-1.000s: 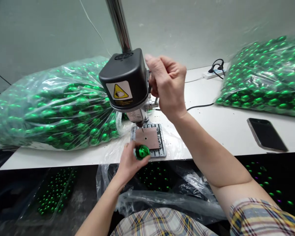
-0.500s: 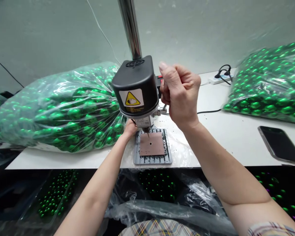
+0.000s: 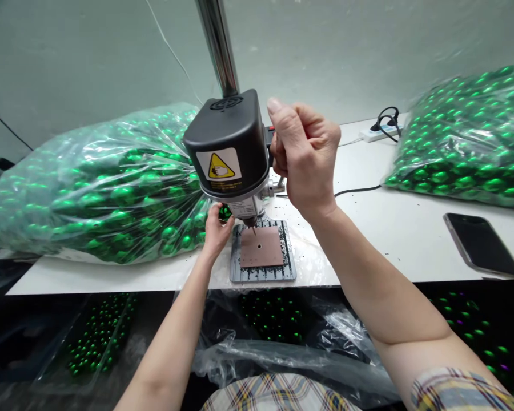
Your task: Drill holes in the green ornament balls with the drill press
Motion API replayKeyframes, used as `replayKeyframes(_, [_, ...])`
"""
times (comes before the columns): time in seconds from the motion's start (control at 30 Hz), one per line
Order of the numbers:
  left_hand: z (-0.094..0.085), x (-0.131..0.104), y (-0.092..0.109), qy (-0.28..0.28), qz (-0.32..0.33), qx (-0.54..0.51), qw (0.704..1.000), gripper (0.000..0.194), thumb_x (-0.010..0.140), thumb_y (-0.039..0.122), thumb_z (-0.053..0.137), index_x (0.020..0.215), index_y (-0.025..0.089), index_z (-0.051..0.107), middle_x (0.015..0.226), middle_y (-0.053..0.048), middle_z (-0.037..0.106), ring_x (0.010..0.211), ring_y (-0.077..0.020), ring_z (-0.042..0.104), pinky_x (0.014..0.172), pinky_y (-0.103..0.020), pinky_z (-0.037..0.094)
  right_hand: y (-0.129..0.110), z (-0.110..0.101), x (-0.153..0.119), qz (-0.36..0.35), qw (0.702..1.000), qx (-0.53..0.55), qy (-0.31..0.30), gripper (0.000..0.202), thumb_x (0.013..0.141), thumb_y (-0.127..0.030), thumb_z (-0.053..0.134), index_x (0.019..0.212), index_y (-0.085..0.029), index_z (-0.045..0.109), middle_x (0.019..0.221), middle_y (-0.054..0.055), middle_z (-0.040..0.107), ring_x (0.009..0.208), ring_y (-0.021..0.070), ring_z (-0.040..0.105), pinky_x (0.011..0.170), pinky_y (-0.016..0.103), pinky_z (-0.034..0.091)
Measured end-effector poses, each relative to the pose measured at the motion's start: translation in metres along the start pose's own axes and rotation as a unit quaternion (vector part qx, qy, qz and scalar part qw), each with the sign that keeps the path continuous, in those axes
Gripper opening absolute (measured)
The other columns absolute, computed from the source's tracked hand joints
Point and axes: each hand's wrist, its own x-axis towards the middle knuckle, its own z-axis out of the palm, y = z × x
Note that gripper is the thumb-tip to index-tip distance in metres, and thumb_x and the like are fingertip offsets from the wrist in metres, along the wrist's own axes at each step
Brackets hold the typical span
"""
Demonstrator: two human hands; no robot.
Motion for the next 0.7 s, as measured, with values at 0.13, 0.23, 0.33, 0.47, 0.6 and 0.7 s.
replayKeyframes(0.13, [-0.011, -0.035, 0.026, 0.099, -0.096, -0.165, 0.976, 0.040, 0.080, 0.030, 0.072, 0.118, 0.024, 0.061, 0.114, -0.006, 0.063, 0.100, -0.0190, 0.064, 0.087, -0.031, 0.054, 0.000, 0.001, 0.000, 0.005, 1.000, 0.016, 0.004, 0.056, 0.085, -0.048, 0.075, 0.055, -0.022, 0.036, 0.043, -0.007, 0.030, 0.035, 0.0052, 0.024, 0.031, 0.026, 0.014])
replayKeyframes(0.23, [-0.018, -0.058, 0.045, 0.084, -0.248, -0.399, 0.879, 0.041, 0.084, 0.040, 0.068, 0.120, 0.025, 0.057, 0.103, -0.004, 0.067, 0.087, -0.0175, 0.068, 0.080, -0.033, 0.057, 0.001, 0.000, 0.000, 0.012, 1.000, 0.022, 0.004, 0.056, 0.084, -0.050, 0.076, 0.056, -0.023, 0.036, 0.043, -0.007, 0.031, 0.035, 0.0051, 0.022, 0.032, 0.026, 0.014])
replayKeyframes(0.33, [-0.019, -0.071, 0.056, 0.020, -0.336, -0.514, 0.789, 0.036, 0.082, 0.040, 0.074, 0.110, 0.021, 0.062, 0.103, -0.006, 0.071, 0.089, -0.0176, 0.070, 0.084, -0.033, 0.058, 0.003, -0.002, 0.001, 0.020, 1.000, 0.018, 0.008, 0.057, 0.083, -0.051, 0.076, 0.057, -0.023, 0.034, 0.043, -0.007, 0.031, 0.035, 0.0052, 0.021, 0.033, 0.027, 0.015])
replayKeyframes(0.47, [-0.019, -0.073, 0.060, -0.025, -0.366, -0.521, 0.771, 0.027, 0.082, 0.030, 0.077, 0.102, 0.015, 0.066, 0.101, -0.008, 0.073, 0.085, -0.0153, 0.069, 0.079, -0.027, 0.057, 0.004, -0.004, 0.002, 0.032, 0.999, 0.006, -0.012, 0.056, 0.085, -0.050, 0.074, 0.058, -0.023, 0.034, 0.044, -0.007, 0.033, 0.036, 0.0054, 0.023, 0.033, 0.027, 0.017])
replayKeyframes(0.6, [-0.020, -0.068, 0.057, -0.080, -0.409, -0.541, 0.730, 0.030, 0.089, 0.037, 0.066, 0.109, 0.014, 0.065, 0.104, -0.013, 0.074, 0.083, -0.0181, 0.070, 0.075, -0.030, 0.058, 0.004, -0.004, 0.002, 0.017, 1.000, 0.016, -0.010, 0.057, 0.084, -0.051, 0.075, 0.057, -0.023, 0.034, 0.044, -0.007, 0.032, 0.035, 0.0055, 0.022, 0.032, 0.028, 0.015])
replayKeyframes(0.7, [-0.017, -0.072, 0.056, -0.078, -0.387, -0.524, 0.755, 0.035, 0.086, 0.035, 0.072, 0.115, 0.019, 0.064, 0.109, -0.010, 0.074, 0.092, -0.0186, 0.071, 0.082, -0.032, 0.059, 0.005, -0.004, 0.003, 0.024, 1.000, -0.004, -0.013, 0.058, 0.085, -0.055, 0.073, 0.058, -0.023, 0.033, 0.044, -0.007, 0.032, 0.036, 0.0055, 0.023, 0.034, 0.027, 0.018])
